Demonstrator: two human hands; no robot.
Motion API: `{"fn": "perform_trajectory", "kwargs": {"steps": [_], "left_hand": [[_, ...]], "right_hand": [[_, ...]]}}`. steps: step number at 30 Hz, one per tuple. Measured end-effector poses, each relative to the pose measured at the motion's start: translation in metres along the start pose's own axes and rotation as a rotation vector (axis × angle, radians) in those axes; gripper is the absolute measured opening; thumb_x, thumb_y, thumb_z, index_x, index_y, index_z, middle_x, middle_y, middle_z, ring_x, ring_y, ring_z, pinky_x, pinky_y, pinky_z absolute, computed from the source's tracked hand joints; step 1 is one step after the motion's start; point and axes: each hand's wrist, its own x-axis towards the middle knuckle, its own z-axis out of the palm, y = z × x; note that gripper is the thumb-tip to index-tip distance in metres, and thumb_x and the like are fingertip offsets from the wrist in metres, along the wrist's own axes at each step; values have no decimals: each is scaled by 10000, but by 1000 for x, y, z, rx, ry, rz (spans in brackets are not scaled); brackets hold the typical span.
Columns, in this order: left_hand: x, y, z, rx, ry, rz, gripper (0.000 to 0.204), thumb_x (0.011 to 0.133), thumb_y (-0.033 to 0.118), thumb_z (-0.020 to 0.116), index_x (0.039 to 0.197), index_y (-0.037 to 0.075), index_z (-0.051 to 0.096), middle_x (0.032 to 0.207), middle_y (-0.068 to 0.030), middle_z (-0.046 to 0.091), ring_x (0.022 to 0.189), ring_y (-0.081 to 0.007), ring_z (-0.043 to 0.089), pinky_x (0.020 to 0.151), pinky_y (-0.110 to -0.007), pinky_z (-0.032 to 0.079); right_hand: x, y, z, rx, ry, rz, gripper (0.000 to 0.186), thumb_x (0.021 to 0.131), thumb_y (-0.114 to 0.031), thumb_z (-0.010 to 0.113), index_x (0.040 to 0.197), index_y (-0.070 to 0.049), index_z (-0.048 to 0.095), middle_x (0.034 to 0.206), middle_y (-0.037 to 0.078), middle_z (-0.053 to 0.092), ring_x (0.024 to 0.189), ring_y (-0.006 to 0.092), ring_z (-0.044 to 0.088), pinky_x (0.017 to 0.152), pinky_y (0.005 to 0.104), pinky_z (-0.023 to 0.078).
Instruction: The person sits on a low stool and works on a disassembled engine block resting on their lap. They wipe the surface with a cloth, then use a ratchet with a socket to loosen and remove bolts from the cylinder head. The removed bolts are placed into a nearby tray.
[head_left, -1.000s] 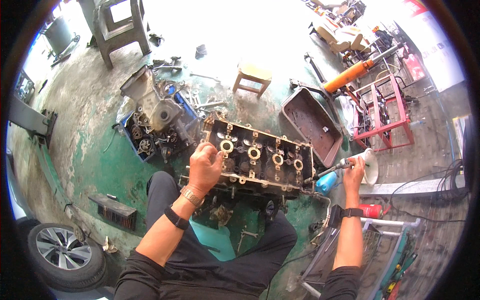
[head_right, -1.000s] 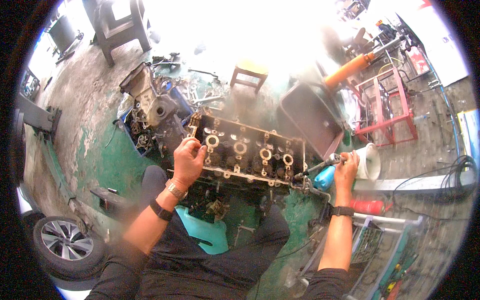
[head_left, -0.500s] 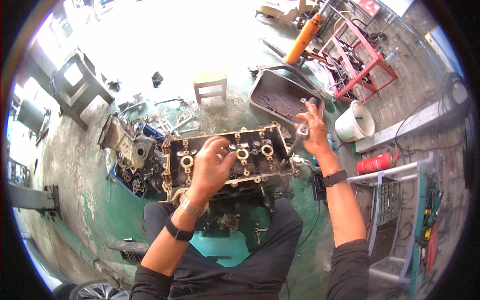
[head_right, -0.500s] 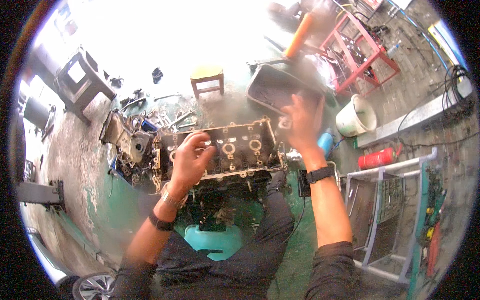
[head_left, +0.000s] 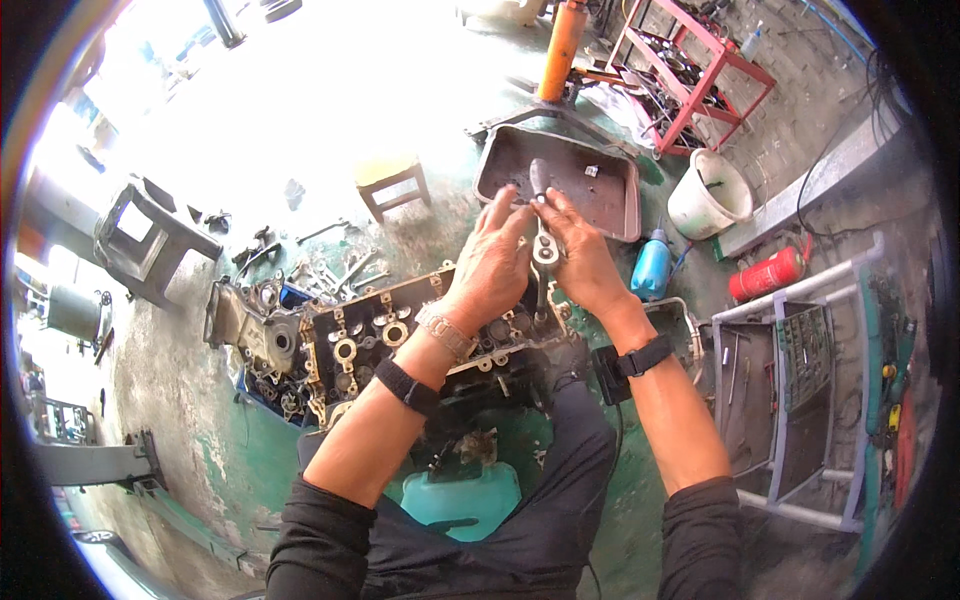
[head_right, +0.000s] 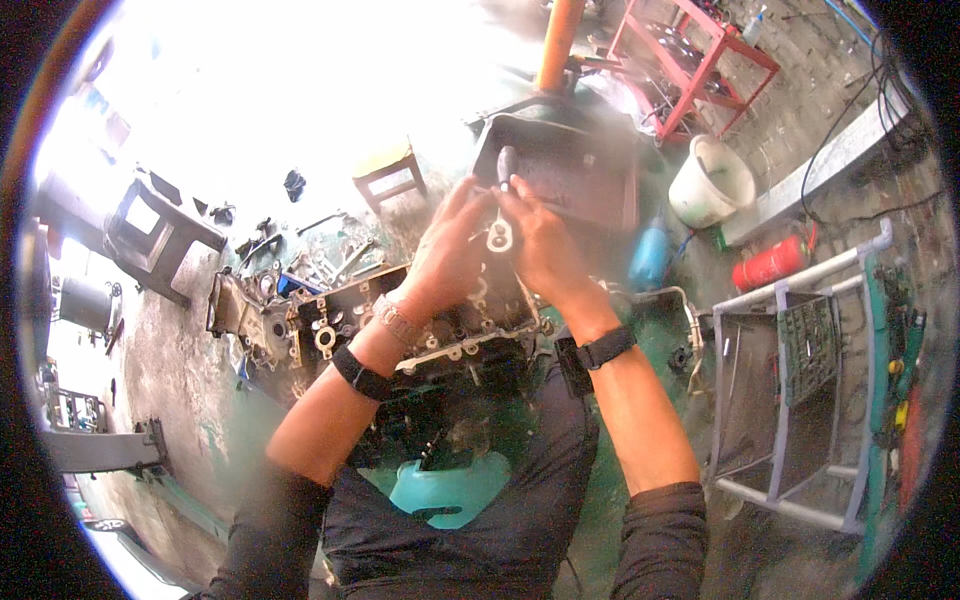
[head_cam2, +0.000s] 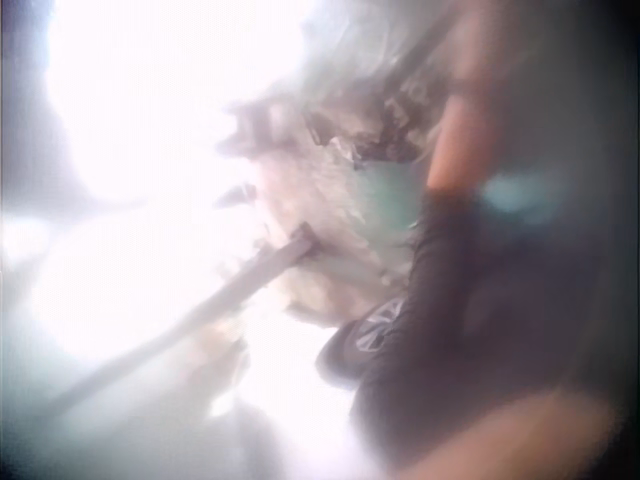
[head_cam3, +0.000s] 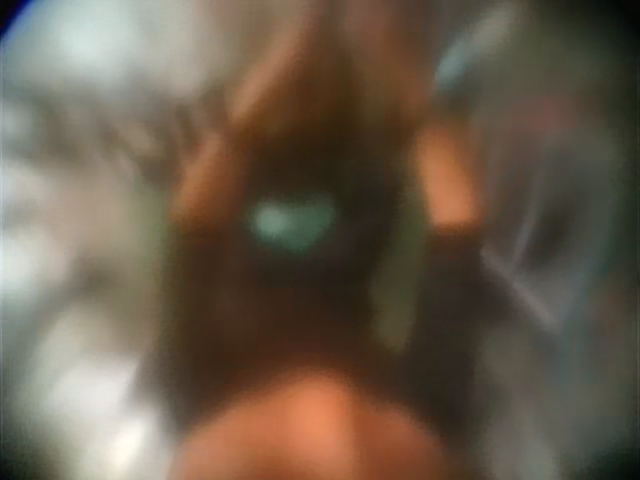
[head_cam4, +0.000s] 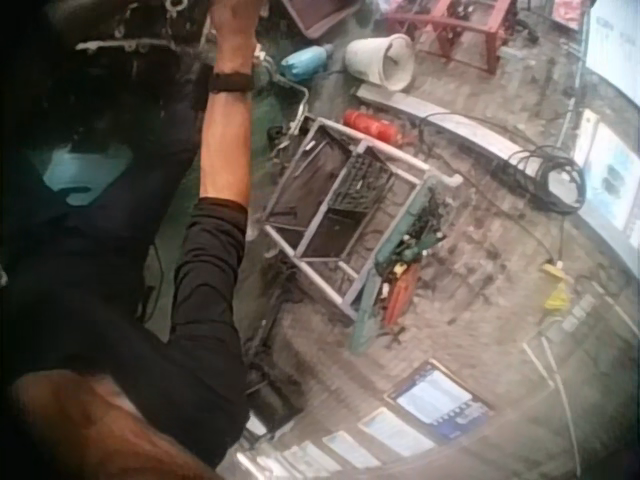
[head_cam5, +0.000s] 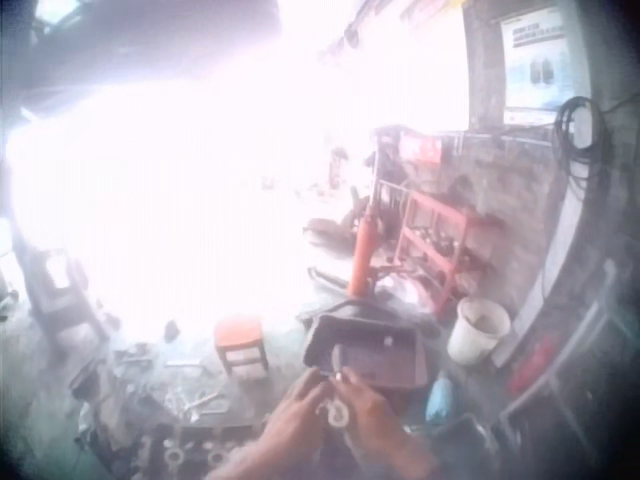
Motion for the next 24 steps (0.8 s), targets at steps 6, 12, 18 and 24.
{"fn": "perform_trajectory", "kwargs": {"steps": [6, 12, 18, 24], "left_hand": [[10, 1, 0, 207, -70, 109, 673, 749, -12, 620, 1393, 39, 430, 1539, -244, 281, 1397, -443, 322, 1131, -492, 333], [9, 0, 0, 276, -108, 143, 469, 719, 8, 629, 1173, 9, 510, 1408, -237, 452, 1373, -443, 336, 1114, -511, 305], [5, 14, -13, 376, -243, -10, 336, 688, 44, 658, 1006, 24, 552, 1228, -190, 577, 1241, -394, 467, 1012, -513, 341], [2, 31, -37, 390, -413, -63, 254, 826, 174, 673, 995, 19, 562, 966, -180, 649, 1023, -375, 587, 956, -505, 394]], "right_hand": [[-8, -14, -4, 198, -113, 226, 515, 846, 69, 566, 1359, 32, 523, 1346, 228, 578, 1245, 312, 579, 1041, 358, 450], [-25, -21, -8, 412, -52, 378, 432, 905, 51, 520, 1338, 40, 512, 1168, 93, 668, 1069, 114, 600, 937, 290, 480], [-42, -32, -4, 426, -88, 358, 396, 928, -14, 572, 1319, 18, 513, 1098, 46, 657, 1022, 101, 578, 904, 280, 478], [-65, -42, 2, 463, 141, 571, 313, 929, -56, 653, 1226, 15, 580, 1138, 83, 655, 1048, 142, 615, 917, 285, 501]]}}
